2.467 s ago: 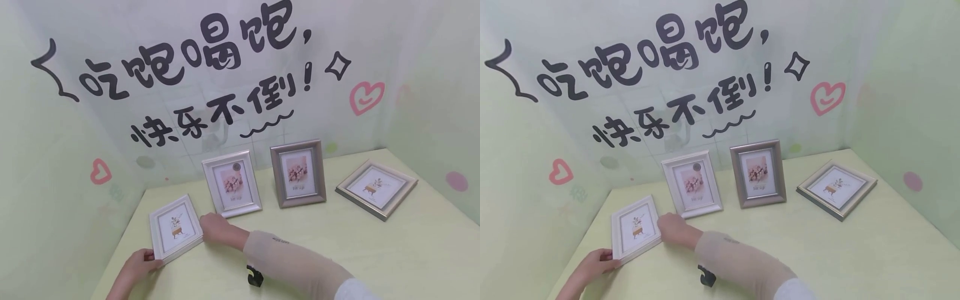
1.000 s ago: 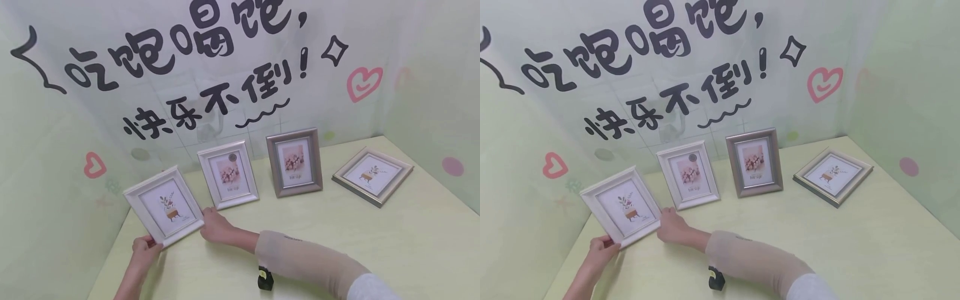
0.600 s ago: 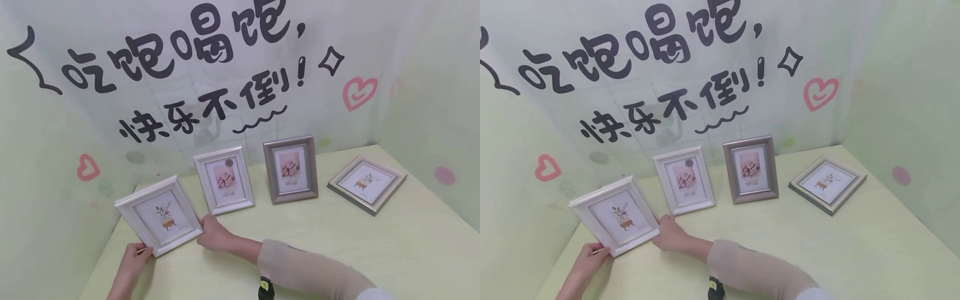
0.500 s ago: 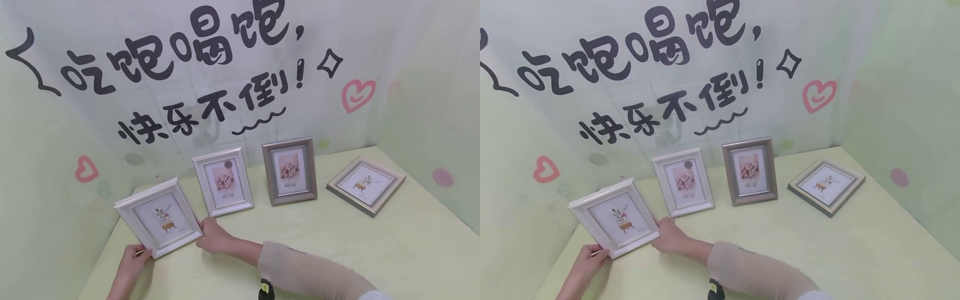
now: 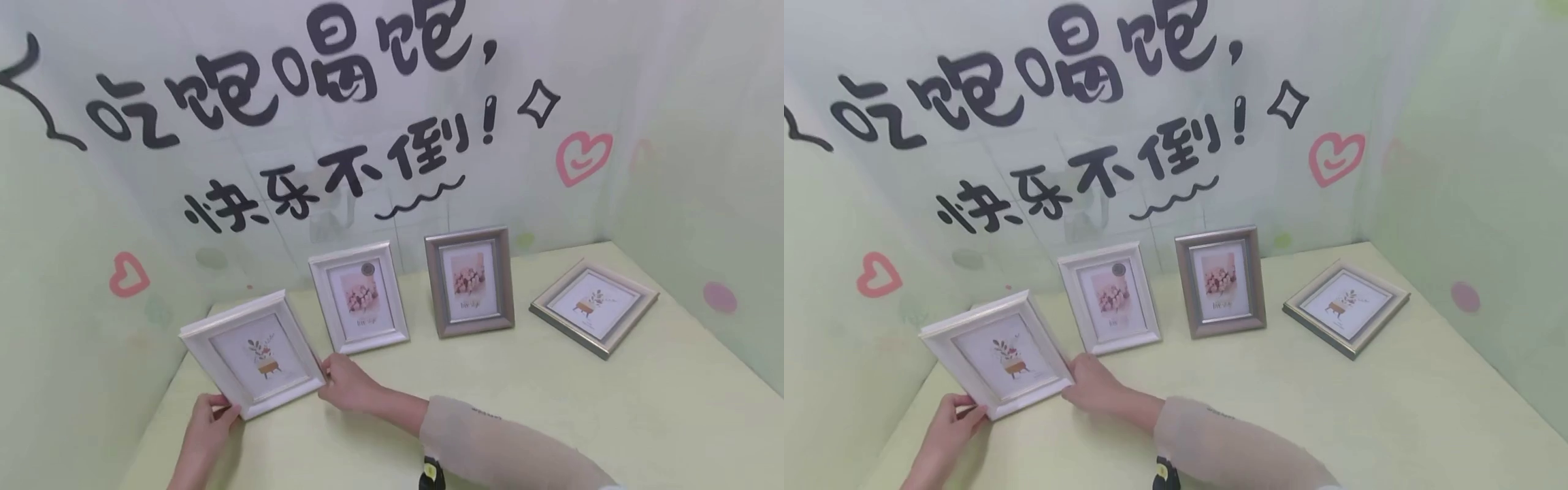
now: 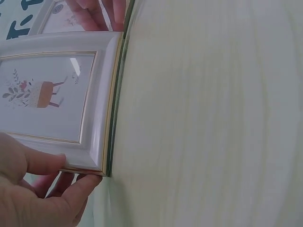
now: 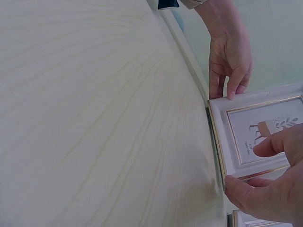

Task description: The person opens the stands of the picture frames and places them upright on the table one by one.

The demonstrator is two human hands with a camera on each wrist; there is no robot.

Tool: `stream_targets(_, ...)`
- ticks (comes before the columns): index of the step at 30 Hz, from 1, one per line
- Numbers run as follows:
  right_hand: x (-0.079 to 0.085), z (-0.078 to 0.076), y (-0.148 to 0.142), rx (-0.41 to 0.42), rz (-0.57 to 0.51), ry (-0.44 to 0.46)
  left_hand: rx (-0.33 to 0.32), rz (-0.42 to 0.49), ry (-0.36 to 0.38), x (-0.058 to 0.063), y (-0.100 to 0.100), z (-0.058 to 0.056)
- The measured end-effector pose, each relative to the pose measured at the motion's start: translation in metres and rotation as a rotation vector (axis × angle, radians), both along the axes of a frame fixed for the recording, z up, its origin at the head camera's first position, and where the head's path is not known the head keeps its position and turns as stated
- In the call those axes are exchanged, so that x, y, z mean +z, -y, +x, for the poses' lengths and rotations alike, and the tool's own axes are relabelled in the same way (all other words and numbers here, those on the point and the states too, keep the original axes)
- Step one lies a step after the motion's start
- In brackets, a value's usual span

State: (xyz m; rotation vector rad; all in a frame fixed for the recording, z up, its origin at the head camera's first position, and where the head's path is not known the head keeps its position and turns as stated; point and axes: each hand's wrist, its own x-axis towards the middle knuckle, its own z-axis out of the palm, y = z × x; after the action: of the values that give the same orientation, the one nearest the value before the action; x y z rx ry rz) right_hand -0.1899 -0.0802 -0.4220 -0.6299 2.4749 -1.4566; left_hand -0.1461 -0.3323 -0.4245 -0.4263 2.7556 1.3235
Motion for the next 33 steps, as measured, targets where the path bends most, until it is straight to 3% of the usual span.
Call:
stream_targets(4,0.01,-0.006,0.004,0.005,-0.095,0.014,0.028,0.015,-0.037,0.004,0.003,0.0)
stream_targets(8,0.017,-0.008,0.003,0.013,-0.064,0.022,0.007,-0.011,-0.018,0.002,0.005,0.003)
stream_targets(19,0.031,-0.016,-0.001,-0.026,0.263,-0.349,-0.035,-0.18,-0.139,-0.001,-0.003,-0.007)
stream_targets(25,0.032,-0.016,-0.003,-0.039,0.278,-0.399,-0.013,-0.18,-0.144,0.008,-0.006,-0.004)
stream_targets(28,0.03,-0.014,-0.004,-0.03,0.273,-0.387,0.045,-0.207,-0.278,0.02,-0.013,0.005)
stream_targets(31,0.029,-0.013,-0.003,-0.027,0.271,-0.39,0.136,-0.301,-0.542,0.036,-0.026,0.013)
stream_targets(33,0.03,-0.013,-0.003,-0.026,0.269,-0.391,0.154,-0.37,-0.76,0.046,-0.038,0.017)
